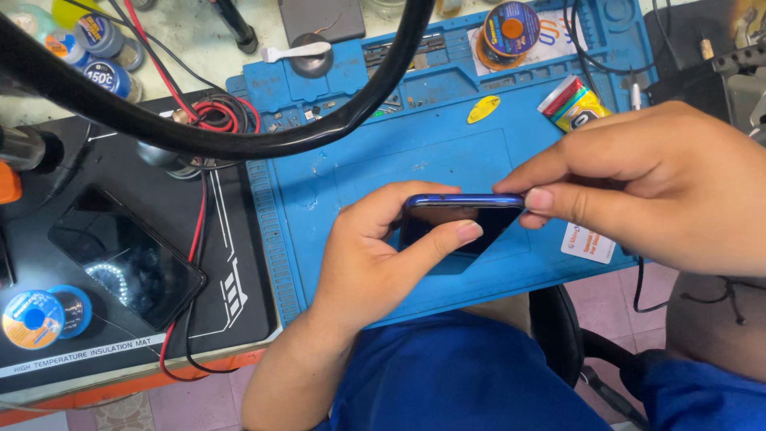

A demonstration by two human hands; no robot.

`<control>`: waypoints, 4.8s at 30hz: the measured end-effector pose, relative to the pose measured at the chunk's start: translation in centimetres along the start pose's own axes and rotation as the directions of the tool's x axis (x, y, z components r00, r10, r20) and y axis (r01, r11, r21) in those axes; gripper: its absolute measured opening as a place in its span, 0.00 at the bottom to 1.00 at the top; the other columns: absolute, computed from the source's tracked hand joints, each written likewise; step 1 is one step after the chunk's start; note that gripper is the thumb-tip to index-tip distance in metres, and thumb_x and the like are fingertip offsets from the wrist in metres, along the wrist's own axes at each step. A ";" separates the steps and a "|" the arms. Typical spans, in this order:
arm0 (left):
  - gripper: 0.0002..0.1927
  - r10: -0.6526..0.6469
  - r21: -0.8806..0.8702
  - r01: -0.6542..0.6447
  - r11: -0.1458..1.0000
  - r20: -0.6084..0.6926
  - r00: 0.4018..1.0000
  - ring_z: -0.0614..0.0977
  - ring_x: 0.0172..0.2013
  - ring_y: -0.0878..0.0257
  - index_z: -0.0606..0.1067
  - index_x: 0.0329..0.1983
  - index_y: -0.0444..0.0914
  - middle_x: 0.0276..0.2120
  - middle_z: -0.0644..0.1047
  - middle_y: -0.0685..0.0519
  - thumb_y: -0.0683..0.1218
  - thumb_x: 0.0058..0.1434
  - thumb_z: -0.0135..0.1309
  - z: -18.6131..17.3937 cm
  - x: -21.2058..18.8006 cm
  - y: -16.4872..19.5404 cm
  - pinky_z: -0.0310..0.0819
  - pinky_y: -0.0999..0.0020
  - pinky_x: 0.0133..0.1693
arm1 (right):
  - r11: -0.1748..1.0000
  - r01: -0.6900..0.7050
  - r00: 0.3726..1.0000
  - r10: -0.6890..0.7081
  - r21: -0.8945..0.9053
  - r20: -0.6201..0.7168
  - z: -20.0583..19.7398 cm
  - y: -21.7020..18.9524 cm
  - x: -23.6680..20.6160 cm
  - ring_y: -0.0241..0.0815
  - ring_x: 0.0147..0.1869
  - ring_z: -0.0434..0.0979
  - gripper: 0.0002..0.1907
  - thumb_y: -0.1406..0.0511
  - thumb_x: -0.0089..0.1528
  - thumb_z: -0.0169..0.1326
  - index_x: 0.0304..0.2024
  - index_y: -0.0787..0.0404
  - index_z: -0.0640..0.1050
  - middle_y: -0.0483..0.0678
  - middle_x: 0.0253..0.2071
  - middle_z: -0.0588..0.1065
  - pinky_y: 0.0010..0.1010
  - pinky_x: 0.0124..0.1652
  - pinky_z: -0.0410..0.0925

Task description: The person holds a smartphone frame on a blue repair mat and squeezes T-7000 adhesive from a tube along the edge of the phone, rotating the phone to reach all sides. They then cap the tube, pick up a blue phone body, and press the screen assembly onto the frame, working around the edges.

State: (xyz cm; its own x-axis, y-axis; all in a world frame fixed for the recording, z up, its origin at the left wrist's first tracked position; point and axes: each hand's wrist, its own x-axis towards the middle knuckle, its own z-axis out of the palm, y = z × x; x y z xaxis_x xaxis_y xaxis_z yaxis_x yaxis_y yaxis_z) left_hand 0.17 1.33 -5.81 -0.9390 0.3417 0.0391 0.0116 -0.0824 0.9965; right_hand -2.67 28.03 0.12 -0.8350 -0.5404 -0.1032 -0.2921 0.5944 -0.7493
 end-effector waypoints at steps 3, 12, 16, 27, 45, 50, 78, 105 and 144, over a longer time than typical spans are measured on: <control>0.15 0.015 0.080 -0.014 0.997 -0.020 1.000 0.84 0.42 0.70 0.80 0.49 0.34 0.41 0.85 0.53 0.41 0.60 0.68 -0.1 -0.2 0.0 0.80 0.74 0.46 | 0.997 0.039 0.999 -0.040 0.073 0.011 0.0 0.6 -0.2 0.31 0.37 0.82 0.14 0.60 0.64 0.57 0.49 0.56 0.85 0.40 0.33 0.81 0.21 0.33 0.73; 0.15 0.062 0.083 -0.061 0.995 -0.010 0.998 0.84 0.42 0.70 0.80 0.50 0.35 0.41 0.85 0.53 0.41 0.61 0.67 0.6 -0.4 0.0 0.80 0.74 0.47 | 0.981 -0.034 0.962 -0.019 -0.191 -0.271 2.1 -3.7 0.7 0.33 0.22 0.73 0.12 0.58 0.56 0.65 0.27 0.60 0.83 0.44 0.20 0.76 0.29 0.22 0.62; 0.14 0.033 0.074 -0.036 0.997 0.045 0.998 0.84 0.42 0.69 0.80 0.49 0.34 0.40 0.85 0.52 0.41 0.62 0.67 0.9 -0.7 0.0 0.81 0.73 0.47 | 0.991 -0.128 0.935 0.131 0.030 -0.328 2.4 -3.6 0.2 0.33 0.24 0.71 0.11 0.62 0.63 0.61 0.30 0.62 0.82 0.45 0.22 0.74 0.28 0.25 0.62; 0.16 -0.038 -0.052 0.037 0.998 -0.016 0.999 0.84 0.44 0.67 0.79 0.52 0.32 0.43 0.84 0.49 0.39 0.61 0.67 0.4 0.0 -1.4 0.81 0.72 0.48 | 0.983 -0.078 0.945 0.126 0.168 -0.302 1.8 -1.8 0.0 0.30 0.34 0.74 0.14 0.66 0.69 0.50 0.55 0.59 0.79 0.43 0.31 0.74 0.22 0.34 0.67; 0.18 -0.047 -0.153 0.045 0.987 -0.014 0.999 0.85 0.47 0.64 0.77 0.54 0.32 0.45 0.84 0.47 0.38 0.62 0.65 0.4 0.0 -1.5 0.80 0.70 0.51 | 0.997 0.069 0.984 -0.061 0.041 -0.166 0.8 -1.3 -0.1 0.36 0.44 0.82 0.12 0.65 0.62 0.54 0.47 0.59 0.82 0.45 0.40 0.83 0.25 0.42 0.72; 0.18 -0.045 -0.165 0.042 0.985 -0.016 0.999 0.85 0.48 0.63 0.77 0.55 0.32 0.46 0.84 0.47 0.37 0.62 0.65 0.5 0.0 -1.6 0.81 0.68 0.53 | 0.985 -0.170 0.973 0.169 0.008 -0.156 1.3 -1.0 0.1 0.37 0.35 0.77 0.12 0.62 0.57 0.64 0.42 0.56 0.87 0.44 0.33 0.79 0.28 0.30 0.69; 0.14 -0.014 -0.096 0.025 0.995 0.119 0.993 0.82 0.47 0.69 0.79 0.56 0.32 0.45 0.84 0.51 0.40 0.69 0.59 1.3 -1.1 -0.2 0.78 0.73 0.52 | 0.978 0.100 0.975 -0.133 -0.180 -0.177 0.7 -5.7 0.8 0.36 0.33 0.81 0.08 0.59 0.57 0.64 0.33 0.54 0.84 0.42 0.29 0.82 0.28 0.31 0.69; 0.14 -0.020 -0.104 0.025 0.994 0.049 0.999 0.84 0.47 0.70 0.79 0.55 0.33 0.45 0.85 0.51 0.42 0.68 0.61 1.7 -0.4 -0.2 0.79 0.74 0.50 | 0.944 0.015 0.967 -0.097 -0.329 -0.236 1.6 -5.8 1.3 0.43 0.29 0.79 0.09 0.59 0.58 0.65 0.34 0.58 0.84 0.46 0.27 0.80 0.31 0.36 0.71; 0.14 -0.036 -0.169 0.041 0.985 0.031 0.999 0.83 0.47 0.70 0.79 0.55 0.33 0.46 0.83 0.53 0.41 0.67 0.61 1.4 0.1 -0.7 0.78 0.74 0.51 | 0.997 -0.062 0.980 0.068 0.038 -0.185 0.1 -4.1 1.5 0.35 0.34 0.82 0.08 0.62 0.60 0.60 0.39 0.57 0.85 0.40 0.29 0.82 0.22 0.35 0.72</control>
State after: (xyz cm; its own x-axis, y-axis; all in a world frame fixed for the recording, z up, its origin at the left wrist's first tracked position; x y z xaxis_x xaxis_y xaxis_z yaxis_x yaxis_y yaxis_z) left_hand 0.54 2.77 -6.41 -0.9277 0.3732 0.0054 -0.0851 -0.2256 0.9705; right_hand -2.67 24.73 2.98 -0.9246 -0.3797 -0.0313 -0.2219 0.6036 -0.7658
